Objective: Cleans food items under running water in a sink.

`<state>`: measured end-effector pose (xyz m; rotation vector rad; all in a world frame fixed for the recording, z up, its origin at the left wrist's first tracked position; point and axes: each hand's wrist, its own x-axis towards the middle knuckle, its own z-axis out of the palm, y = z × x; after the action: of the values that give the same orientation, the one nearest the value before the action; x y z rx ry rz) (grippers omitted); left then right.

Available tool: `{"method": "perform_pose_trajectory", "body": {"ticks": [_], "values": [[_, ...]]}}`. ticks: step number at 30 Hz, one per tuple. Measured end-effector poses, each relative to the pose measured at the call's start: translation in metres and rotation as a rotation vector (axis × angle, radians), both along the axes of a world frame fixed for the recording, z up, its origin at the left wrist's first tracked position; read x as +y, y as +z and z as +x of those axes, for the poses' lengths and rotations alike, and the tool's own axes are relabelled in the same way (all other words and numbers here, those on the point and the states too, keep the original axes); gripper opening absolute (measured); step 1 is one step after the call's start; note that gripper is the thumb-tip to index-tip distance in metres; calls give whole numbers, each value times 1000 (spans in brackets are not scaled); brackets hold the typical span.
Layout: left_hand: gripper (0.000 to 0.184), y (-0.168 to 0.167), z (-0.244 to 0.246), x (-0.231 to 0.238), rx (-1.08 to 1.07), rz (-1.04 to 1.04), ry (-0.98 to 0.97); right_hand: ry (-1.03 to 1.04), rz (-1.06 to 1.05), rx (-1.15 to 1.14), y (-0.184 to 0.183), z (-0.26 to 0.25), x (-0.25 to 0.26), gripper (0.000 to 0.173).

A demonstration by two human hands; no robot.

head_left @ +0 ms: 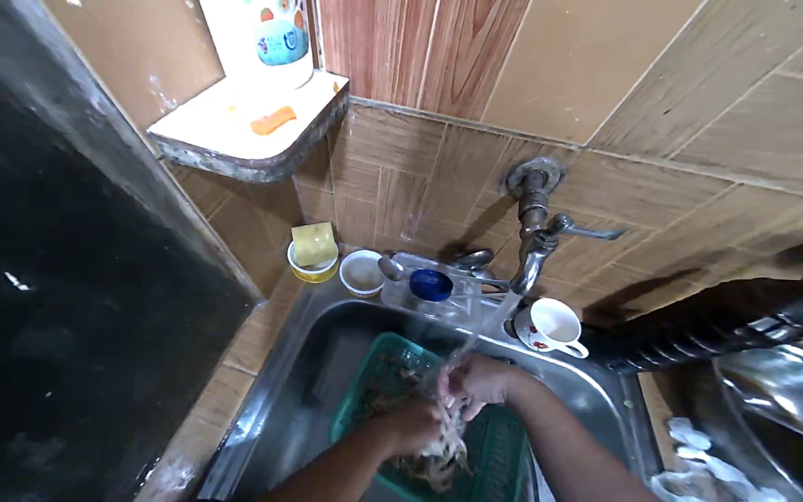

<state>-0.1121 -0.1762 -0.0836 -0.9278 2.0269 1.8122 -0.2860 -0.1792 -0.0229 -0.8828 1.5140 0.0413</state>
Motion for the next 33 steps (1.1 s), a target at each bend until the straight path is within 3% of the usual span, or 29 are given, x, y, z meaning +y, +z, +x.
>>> {"method": "perform_pose_trajectory", "body": {"ticks": [1, 3, 6, 8, 13, 16, 19, 23, 26, 28, 29, 31, 32, 33], "values": [[30, -6, 2, 15, 36, -143, -131, 12, -6, -6, 5, 1, -2, 25], [48, -20, 7, 39, -53, -324, -286, 42, -24, -39, 12, 2, -4, 28], [78, -43, 6, 51, -308, -344, -171, 1, -43, -84, 14, 3, -5, 32], [89, -59, -2, 49, -356, -368, -31, -35, -61, -85, 11, 3, -5, 33], [60, -85, -27, 31, -137, -502, 231, -132, -172, -139, -2, 1, -2, 34], [58, -68, -41, 2, -108, -368, 348, -200, -224, -172, -2, 0, -1, 32], [65, -54, -39, -26, -121, -234, 224, -193, -280, -168, 2, -3, 1, 28], [57, -34, -35, -37, -35, -320, 29, -149, -270, -117, 12, -6, 5, 24], [46, -2, -36, -39, -198, -412, -158, -39, -128, 121, 2, -17, 13, 24], [46, 9, -34, -39, -237, -442, -229, 154, -26, 377, -25, -23, 25, 40], [43, 13, -32, -39, -218, -438, -252, 216, 19, 462, -42, -20, 34, 59], [38, 15, -28, -38, -89, -407, -272, 173, 17, 526, -82, -4, 58, 112], [42, 14, -26, -38, -25, -377, -273, 138, -11, 547, -98, 10, 68, 127], [47, 12, -24, -40, 19, -346, -267, 122, -51, 583, -110, 26, 76, 125]]}}
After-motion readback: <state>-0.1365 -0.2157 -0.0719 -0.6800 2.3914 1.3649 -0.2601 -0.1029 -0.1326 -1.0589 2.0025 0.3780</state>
